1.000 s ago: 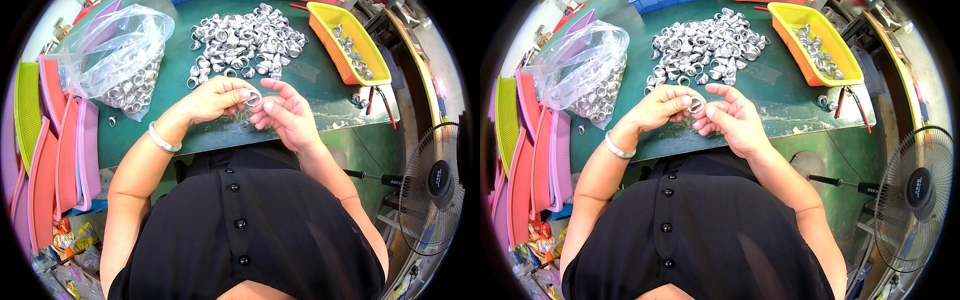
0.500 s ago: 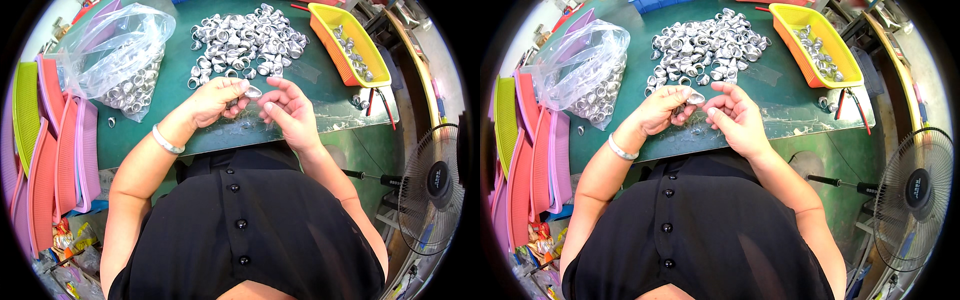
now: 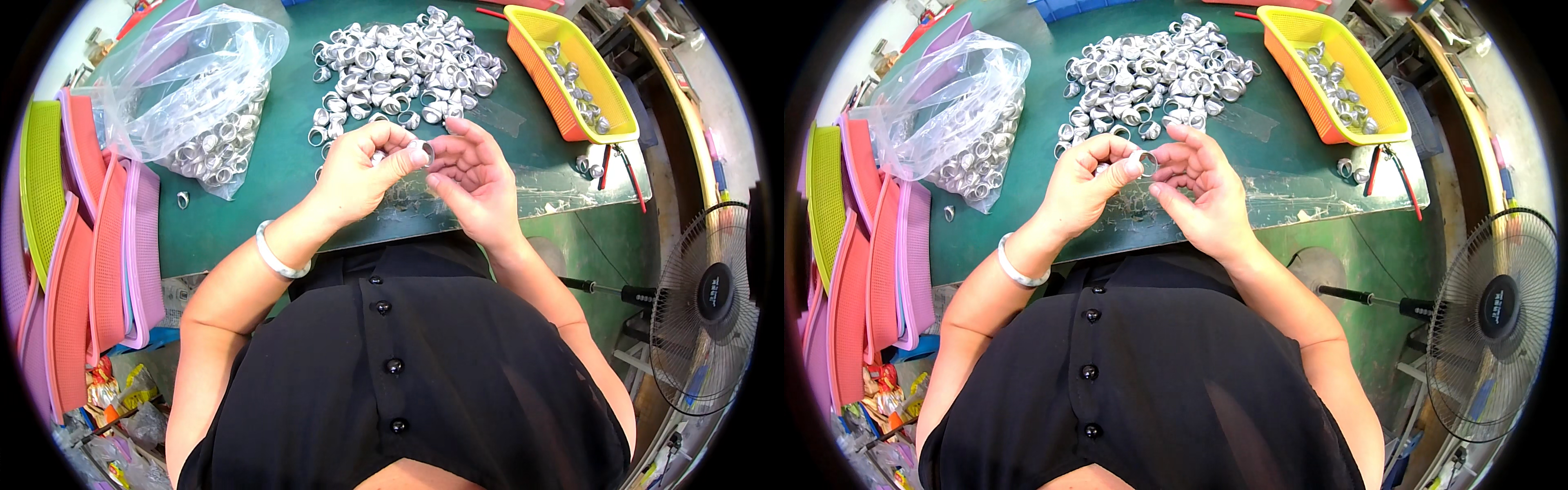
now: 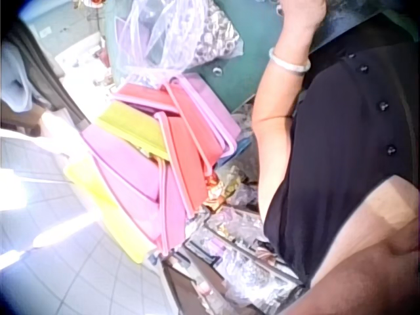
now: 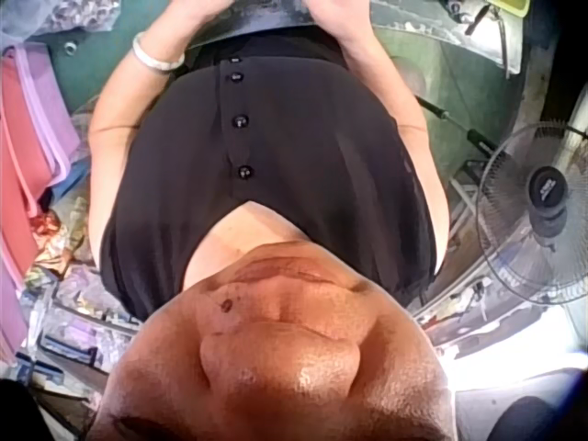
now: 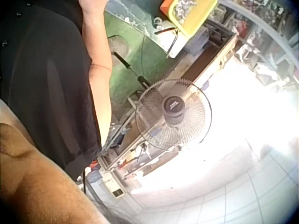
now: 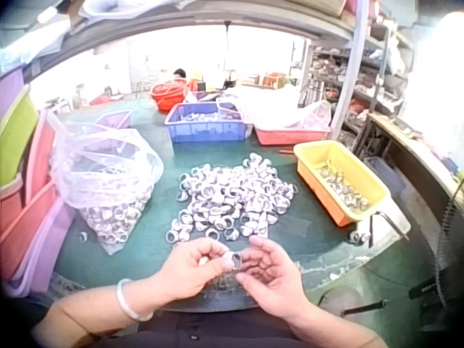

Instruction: The person picks up small, silver, ring-shaped metal parts from a pile on a green workbench. They hold the parts with both hands, rotate them to view different angles, and then place them back onto the pile. The person repeats this process of picking up, rotating, and placing down the metal parts throughout the video.

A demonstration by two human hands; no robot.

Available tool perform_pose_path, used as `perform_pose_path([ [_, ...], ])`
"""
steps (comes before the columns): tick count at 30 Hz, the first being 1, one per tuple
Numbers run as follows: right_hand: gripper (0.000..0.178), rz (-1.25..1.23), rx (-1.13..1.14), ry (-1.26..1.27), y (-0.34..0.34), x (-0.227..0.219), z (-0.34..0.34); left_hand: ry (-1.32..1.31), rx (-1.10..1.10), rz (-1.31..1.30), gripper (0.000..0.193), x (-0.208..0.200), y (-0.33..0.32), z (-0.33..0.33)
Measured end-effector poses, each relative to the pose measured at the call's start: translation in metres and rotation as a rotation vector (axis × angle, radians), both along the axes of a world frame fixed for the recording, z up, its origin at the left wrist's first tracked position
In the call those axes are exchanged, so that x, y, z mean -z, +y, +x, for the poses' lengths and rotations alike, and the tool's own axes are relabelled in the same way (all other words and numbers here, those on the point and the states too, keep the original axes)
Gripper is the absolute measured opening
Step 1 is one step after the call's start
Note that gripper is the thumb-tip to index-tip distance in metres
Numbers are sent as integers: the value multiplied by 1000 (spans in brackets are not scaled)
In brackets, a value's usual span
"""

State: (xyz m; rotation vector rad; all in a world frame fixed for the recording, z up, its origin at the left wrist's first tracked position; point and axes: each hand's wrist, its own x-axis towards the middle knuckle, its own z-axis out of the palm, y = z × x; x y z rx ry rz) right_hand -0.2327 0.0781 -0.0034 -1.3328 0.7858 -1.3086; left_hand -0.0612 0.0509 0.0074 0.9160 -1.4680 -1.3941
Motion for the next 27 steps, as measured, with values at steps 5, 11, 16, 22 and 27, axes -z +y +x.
perform_pose_path([
  [5,63,-134,15,81,-2,4,0,-41,-28,-94,19,-3,5,0],
  [11,69,-252,68,144,-2,5,2,-32,-13,-109,19,-4,8,-1],
  [16,68,-357,159,236,-2,5,4,54,55,19,20,-1,8,-1],
  [22,63,-366,131,228,-2,3,3,160,151,251,23,0,8,2],
  [27,58,-367,152,222,-2,3,3,273,187,445,31,6,7,4],
])
